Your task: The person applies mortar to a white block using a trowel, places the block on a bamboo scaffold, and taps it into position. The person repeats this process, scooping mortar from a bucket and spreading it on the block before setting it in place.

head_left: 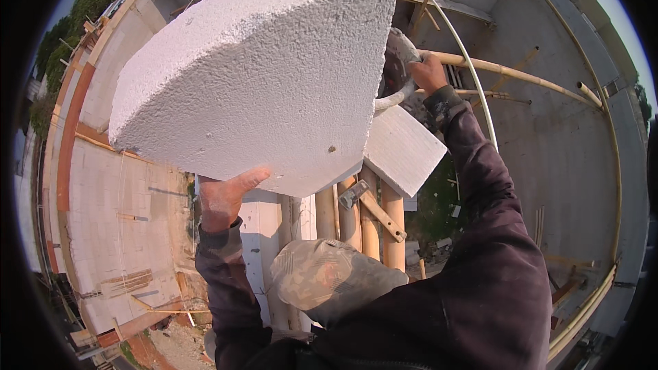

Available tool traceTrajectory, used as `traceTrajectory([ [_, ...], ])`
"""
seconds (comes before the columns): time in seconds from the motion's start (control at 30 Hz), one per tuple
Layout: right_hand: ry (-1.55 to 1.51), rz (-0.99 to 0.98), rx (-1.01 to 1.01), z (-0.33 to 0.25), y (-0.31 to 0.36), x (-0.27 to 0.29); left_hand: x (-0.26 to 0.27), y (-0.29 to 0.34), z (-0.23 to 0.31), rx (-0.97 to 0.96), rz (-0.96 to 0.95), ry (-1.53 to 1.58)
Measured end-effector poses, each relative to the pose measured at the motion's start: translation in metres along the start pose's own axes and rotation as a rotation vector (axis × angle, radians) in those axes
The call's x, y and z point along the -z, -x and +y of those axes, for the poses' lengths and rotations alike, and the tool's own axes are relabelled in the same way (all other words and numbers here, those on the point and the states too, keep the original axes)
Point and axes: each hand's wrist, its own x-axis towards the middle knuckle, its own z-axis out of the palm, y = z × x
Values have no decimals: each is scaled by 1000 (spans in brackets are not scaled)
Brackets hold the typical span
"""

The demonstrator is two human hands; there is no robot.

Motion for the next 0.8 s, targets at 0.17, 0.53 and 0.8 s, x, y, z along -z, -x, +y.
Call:
traceTrajectory([
  [0.17,-8,125,-178,61,87,18,21,-4,-13,-150,-87,-242],
  [0.53,1109,-224,639,-27,67,5,23,7,-11,24,104,-309],
  [0.8,1274,-450,635,-58,41,-5,21,4,-12,-3,132,-241],
])
